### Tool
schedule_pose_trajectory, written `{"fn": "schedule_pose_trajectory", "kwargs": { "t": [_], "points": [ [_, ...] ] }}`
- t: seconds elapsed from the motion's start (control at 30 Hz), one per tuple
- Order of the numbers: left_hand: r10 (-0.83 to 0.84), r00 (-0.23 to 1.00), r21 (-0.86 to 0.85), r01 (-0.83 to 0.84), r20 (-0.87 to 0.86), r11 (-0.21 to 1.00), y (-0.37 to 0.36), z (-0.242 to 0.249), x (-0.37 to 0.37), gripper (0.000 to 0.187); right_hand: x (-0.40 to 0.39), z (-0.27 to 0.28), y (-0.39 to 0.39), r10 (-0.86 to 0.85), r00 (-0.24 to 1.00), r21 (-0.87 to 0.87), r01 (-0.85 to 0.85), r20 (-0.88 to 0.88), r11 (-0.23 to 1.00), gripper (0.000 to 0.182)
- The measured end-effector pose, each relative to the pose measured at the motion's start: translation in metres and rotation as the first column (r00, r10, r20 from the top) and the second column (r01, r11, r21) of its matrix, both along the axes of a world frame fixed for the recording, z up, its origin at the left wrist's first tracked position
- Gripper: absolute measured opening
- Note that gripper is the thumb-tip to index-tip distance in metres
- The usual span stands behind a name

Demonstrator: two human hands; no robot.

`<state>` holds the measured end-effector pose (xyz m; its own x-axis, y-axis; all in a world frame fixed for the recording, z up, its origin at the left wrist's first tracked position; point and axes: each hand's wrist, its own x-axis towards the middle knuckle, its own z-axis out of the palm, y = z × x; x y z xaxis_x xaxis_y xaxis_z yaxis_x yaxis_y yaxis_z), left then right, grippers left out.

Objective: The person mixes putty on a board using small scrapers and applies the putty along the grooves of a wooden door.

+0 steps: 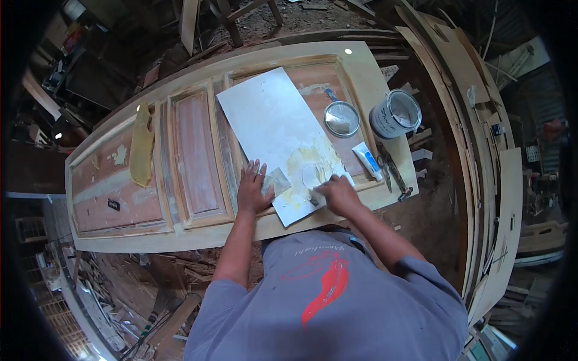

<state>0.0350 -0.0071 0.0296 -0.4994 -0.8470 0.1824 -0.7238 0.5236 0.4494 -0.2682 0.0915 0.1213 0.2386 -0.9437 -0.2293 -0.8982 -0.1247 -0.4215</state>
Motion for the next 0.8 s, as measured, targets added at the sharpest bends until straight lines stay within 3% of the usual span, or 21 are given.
{"fn": "schedule_pose_trajectory", "kwargs": {
  "t": [0.07, 0.13, 0.23, 0.27, 0.47, 0.53, 0.6, 0.7, 0.8],
  "points": [
    [-0.005, 1.0, -0.013, 0.005, 0.007, 1.0, -0.001, -0.002, 0.0, 0.075, -0.01, 0.004, -0.024, -0.15, 0.985, -0.142, 0.161, 0.087, 0.977, 0.037],
    [-0.002, 1.0, -0.015, 0.003, 0.009, 1.0, 0.001, -0.001, 0.0, 0.074, -0.012, -0.007, -0.047, -0.205, 0.976, -0.267, 0.218, 0.076, 0.939, 0.035],
    [-0.004, 1.0, -0.01, 0.005, 0.014, 1.0, -0.004, 0.002, -0.001, 0.075, 0.0, -0.041, -0.052, -0.171, 0.984, -0.174, 0.159, -0.051, 0.972, 0.032],
    [-0.002, 1.0, -0.009, 0.002, 0.021, 1.0, -0.005, 0.001, -0.002, 0.075, 0.008, -0.045, -0.043, -0.077, 0.993, -0.154, 0.062, -0.089, 0.986, 0.029],
    [-0.001, 1.0, 0.006, 0.001, 0.011, 1.0, -0.001, -0.001, 0.0, 0.075, 0.023, -0.006, -0.011, 0.099, 0.995, 0.01, -0.099, -0.021, 0.995, 0.033],
    [-0.002, 1.0, 0.002, 0.002, 0.015, 1.0, 0.0, 0.0, 0.001, 0.076, 0.005, -0.016, -0.031, -0.003, 1.0, -0.096, 0.006, 0.031, 0.995, 0.036],
    [-0.002, 1.0, 0.001, 0.002, 0.01, 1.0, 0.0, -0.001, 0.0, 0.076, -0.011, -0.017, -0.054, -0.071, 0.996, -0.146, 0.064, -0.046, 0.987, 0.037],
    [-0.002, 1.0, -0.02, 0.002, 0.026, 1.0, 0.0, 0.0, 0.0, 0.077, -0.014, -0.018, -0.059, -0.178, 0.979, -0.054, 0.173, -0.099, 0.983, 0.035],
    [0.0, 1.0, -0.009, 0.001, 0.025, 1.0, 0.0, 0.001, 0.001, 0.076, 0.007, -0.019, -0.033, -0.149, 0.973, 0.136, 0.174, -0.174, 0.975, 0.033]
  ]
}}
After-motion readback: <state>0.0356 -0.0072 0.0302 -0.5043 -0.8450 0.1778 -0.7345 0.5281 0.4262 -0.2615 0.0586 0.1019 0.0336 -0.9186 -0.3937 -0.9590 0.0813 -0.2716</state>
